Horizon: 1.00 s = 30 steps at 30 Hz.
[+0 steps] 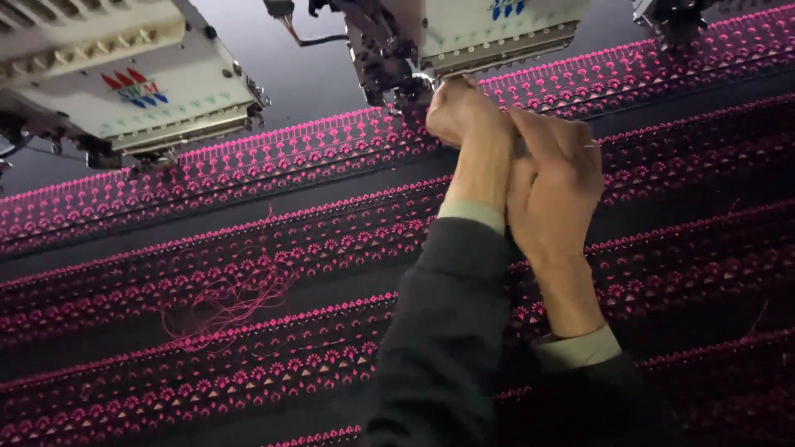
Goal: Manually inspecting and removing loose or tangled threads from an industrial embroidery machine during operation.
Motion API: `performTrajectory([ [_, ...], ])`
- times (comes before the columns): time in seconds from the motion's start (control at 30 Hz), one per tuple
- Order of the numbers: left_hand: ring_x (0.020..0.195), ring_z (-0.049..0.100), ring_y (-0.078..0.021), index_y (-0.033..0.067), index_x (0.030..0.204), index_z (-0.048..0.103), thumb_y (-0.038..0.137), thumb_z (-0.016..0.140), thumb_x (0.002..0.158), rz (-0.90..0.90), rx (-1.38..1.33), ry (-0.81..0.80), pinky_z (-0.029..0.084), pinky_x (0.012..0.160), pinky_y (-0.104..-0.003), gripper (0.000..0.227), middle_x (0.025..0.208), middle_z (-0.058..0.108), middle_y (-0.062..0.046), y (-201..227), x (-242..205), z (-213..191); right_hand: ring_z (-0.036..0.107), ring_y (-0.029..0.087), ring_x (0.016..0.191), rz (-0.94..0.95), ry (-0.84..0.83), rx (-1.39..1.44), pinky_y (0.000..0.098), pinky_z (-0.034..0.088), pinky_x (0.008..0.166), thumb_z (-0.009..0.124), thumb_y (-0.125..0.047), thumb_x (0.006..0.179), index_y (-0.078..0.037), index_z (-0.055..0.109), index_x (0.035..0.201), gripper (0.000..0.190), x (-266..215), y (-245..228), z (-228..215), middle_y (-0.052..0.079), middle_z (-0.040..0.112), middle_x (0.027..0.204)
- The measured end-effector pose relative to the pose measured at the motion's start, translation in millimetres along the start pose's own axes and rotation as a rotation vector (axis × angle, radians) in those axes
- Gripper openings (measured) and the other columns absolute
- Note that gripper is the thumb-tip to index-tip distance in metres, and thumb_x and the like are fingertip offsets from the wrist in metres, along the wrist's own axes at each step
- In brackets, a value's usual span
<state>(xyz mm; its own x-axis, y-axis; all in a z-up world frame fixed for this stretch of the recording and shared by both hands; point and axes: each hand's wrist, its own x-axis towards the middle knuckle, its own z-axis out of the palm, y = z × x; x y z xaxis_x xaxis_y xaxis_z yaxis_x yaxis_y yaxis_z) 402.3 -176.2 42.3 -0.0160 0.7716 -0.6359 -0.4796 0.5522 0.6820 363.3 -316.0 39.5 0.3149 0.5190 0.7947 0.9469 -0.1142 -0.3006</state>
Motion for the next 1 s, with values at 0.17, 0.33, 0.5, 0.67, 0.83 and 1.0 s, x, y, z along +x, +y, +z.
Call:
performTrajectory([
  [0.17, 0.086, 0.075, -0.0263, 0.0215, 0.099, 0.080, 0.033, 0.078, 0.078, 0.094, 0.131, 0.252, 0.057, 0.082, -0.031, 0.023, 0.084, 0.076, -0.010, -39, 28, 18, 0.069, 0.026, 0.087, -0.002, 0.183, -0.073, 0.0381, 0.053, 0.086, 0.063, 0.008, 0.087, -0.006, 0.080, 0.115, 0.036, -6, 30, 7, 0.003, 0.067, 0.094],
  [0.33, 0.079, 0.068, -0.0369, 0.0157, 0.082, 0.071, 0.040, 0.067, 0.088, 0.586, 0.359, -0.035, 0.049, 0.075, -0.045, 0.025, 0.073, 0.066, -0.011, -43, -9, -68, 0.070, 0.026, 0.090, 0.285, -0.038, 0.091, 0.0380, 0.055, 0.077, 0.065, 0.001, 0.095, -0.013, 0.078, 0.112, 0.026, -1, 14, -2, 0.005, 0.070, 0.090],
  [0.5, 0.080, 0.070, -0.0366, 0.0153, 0.087, 0.069, 0.020, 0.060, 0.099, 0.746, 0.649, -0.552, 0.054, 0.074, -0.043, 0.016, 0.078, 0.070, -0.010, -14, -112, -171, 0.063, 0.005, 0.060, 0.978, -0.338, 0.810, 0.0148, 0.046, 0.040, 0.056, -0.019, 0.098, -0.018, 0.075, 0.119, 0.029, 5, 17, -7, 0.006, 0.075, 0.079],
  [0.67, 0.085, 0.068, -0.0426, 0.0089, 0.086, 0.065, 0.011, 0.054, 0.097, 0.768, 0.720, -0.511, 0.052, 0.079, -0.047, 0.016, 0.081, 0.070, -0.017, 6, -82, -163, 0.039, 0.000, 0.045, 0.826, -0.281, 0.841, 0.0163, 0.032, 0.041, 0.055, 0.000, 0.092, -0.007, 0.079, 0.107, 0.029, 7, 16, -14, -0.001, 0.050, 0.063],
  [0.83, 0.060, 0.050, -0.0133, 0.0098, 0.090, 0.076, 0.026, 0.063, 0.090, 0.362, 0.366, -0.626, 0.045, 0.058, -0.032, 0.021, 0.073, 0.070, -0.010, 19, -32, -73, 0.042, 0.000, 0.059, 0.658, -0.269, 0.701, 0.0175, 0.034, 0.054, 0.054, 0.000, 0.097, -0.008, 0.079, 0.109, 0.030, 15, 3, -22, 0.003, 0.059, 0.071],
  [1.0, 0.042, 0.040, -0.0109, 0.0077, 0.092, 0.079, 0.022, 0.065, 0.083, 0.314, 0.191, -0.603, 0.030, 0.037, -0.026, 0.022, 0.057, 0.065, -0.010, 27, -16, -30, 0.070, 0.019, 0.087, 0.455, -0.228, 0.483, 0.0346, 0.052, 0.074, 0.056, -0.003, 0.107, -0.009, 0.076, 0.123, 0.027, 14, 0, -21, 0.014, 0.076, 0.097],
])
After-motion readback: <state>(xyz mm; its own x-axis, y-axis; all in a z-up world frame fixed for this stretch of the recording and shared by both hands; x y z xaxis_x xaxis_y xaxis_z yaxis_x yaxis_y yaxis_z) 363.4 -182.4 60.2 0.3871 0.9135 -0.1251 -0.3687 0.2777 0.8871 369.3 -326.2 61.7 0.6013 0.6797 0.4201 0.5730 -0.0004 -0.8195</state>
